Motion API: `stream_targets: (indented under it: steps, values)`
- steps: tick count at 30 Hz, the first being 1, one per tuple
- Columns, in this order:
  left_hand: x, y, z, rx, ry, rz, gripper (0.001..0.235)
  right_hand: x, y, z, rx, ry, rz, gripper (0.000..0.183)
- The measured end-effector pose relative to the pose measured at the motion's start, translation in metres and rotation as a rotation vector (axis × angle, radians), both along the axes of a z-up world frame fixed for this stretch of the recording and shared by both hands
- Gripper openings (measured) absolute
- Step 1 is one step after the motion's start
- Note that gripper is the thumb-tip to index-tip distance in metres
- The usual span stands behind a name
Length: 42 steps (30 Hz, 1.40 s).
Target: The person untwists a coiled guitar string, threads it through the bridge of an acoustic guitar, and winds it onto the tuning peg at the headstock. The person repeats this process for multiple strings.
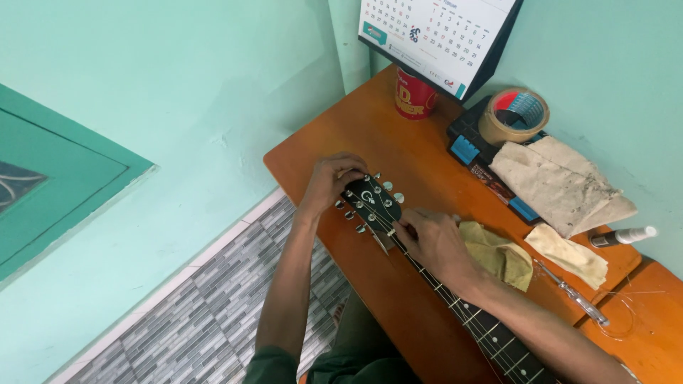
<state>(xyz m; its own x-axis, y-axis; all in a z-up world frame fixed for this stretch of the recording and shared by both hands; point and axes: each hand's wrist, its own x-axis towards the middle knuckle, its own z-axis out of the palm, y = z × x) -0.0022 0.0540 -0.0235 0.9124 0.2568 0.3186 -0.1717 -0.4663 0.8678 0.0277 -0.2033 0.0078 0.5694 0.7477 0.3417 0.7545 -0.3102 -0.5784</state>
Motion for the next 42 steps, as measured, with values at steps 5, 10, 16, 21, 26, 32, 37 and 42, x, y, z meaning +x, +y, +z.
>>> stream_targets:
  steps: [5, 10, 16, 21, 26, 32, 37, 42]
  values:
    - [0.005, 0.011, -0.002, -0.030, 0.020, -0.092, 0.007, -0.002, 0.000, 0.006, 0.005, -0.008, -0.002, 0.015]
    - [0.007, 0.022, -0.010, -0.151, 0.104, -0.160, 0.008, -0.001, -0.005, 0.001, -0.019, -0.011, -0.016, 0.012]
    - [0.004, 0.028, -0.017, -0.276, 0.198, -0.299, 0.010, 0.009, -0.016, 0.013, -0.022, 0.266, -0.008, 0.013]
    - [-0.003, 0.019, -0.019, -0.393, 0.124, -0.277, 0.012, 0.009, -0.022, 0.009, -0.138, 0.304, -0.069, 0.016]
    - [-0.004, 0.018, -0.026, -0.424, 0.111, -0.258, 0.014, 0.010, -0.026, 0.005, -0.145, 0.249, -0.056, 0.014]
    - [-0.007, 0.012, -0.030, -0.493, 0.106, -0.223, 0.017, 0.020, -0.028, 0.015, -0.152, 0.387, -0.036, 0.019]
    - [-0.007, 0.013, -0.036, -0.526, 0.089, -0.194, 0.019, 0.075, 0.009, -0.014, -0.034, 0.492, -0.031, 0.023]
    - [-0.005, 0.014, -0.039, -0.528, 0.128, -0.142, 0.020, 0.116, 0.061, -0.047, -0.089, 0.845, 0.079, 0.047]
